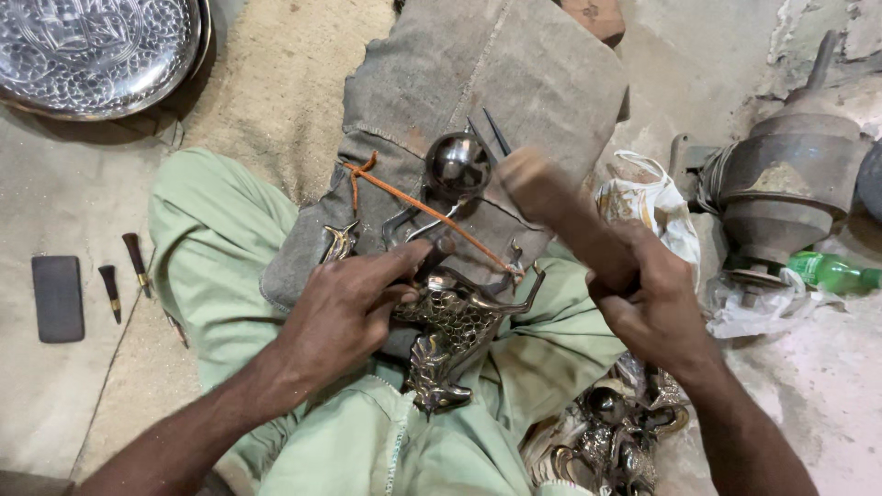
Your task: The person sits on the floor and uses a hammer and chisel to shape a silver-colored metal object with a scale pattern. They repeatedly strike the chisel to create indentations and adjust the object's position throughout the clip.
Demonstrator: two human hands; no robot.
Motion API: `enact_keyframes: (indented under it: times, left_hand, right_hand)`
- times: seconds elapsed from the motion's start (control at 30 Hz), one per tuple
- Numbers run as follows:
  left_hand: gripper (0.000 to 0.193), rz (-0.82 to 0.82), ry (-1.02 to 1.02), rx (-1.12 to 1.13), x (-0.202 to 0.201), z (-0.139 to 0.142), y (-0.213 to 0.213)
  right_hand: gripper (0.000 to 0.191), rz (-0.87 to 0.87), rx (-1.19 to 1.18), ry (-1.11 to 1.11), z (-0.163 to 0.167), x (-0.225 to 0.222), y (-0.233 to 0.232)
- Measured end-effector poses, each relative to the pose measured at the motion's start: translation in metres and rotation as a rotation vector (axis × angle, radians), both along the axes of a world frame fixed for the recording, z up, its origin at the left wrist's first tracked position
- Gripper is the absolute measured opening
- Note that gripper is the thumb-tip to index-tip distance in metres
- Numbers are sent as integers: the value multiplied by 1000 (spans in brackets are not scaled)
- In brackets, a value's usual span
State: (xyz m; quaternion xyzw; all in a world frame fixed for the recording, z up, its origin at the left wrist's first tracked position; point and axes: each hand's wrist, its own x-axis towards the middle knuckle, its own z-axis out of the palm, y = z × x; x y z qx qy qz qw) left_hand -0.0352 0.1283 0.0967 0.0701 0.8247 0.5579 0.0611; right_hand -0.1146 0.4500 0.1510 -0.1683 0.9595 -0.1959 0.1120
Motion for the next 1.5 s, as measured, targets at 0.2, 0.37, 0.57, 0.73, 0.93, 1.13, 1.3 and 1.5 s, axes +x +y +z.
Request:
enact_keyframes:
  times: [0.2, 0.37, 0.57, 0.73, 0.93, 1.13, 1.3, 1.5]
  left_hand:
    - [60, -110, 116, 44, -2, -6, -1]
    - [64, -148, 112, -68, -6, -10, -3]
    - [66, -163, 56, -110, -12, -5, -5]
    - [53, -148, -175, 31, -40, -1, -19]
    - [60, -640, -116, -36, -81, 8, -13]
    - [68, -846, -48, -87, -100, 23, 8]
    - [68, -889, 3, -108, -108, 26, 8]
    - [70, -753, -14, -59, -101, 22, -2]
  right_hand:
    - [50, 75, -58, 98, -8, 11, 13]
    - [59, 195, 36, 215, -11, 17, 19]
    - [58, 133, 284, 146, -14, 23, 19]
    - [53, -4, 17, 119, -24, 39, 14]
    - [44, -230, -220, 125, -58, 78, 8]
    - [46, -466, -243, 204, -99, 106, 32]
    - [38, -569, -469, 190, -127, 108, 54]
    - [45, -480, -383, 83, -111, 78, 58]
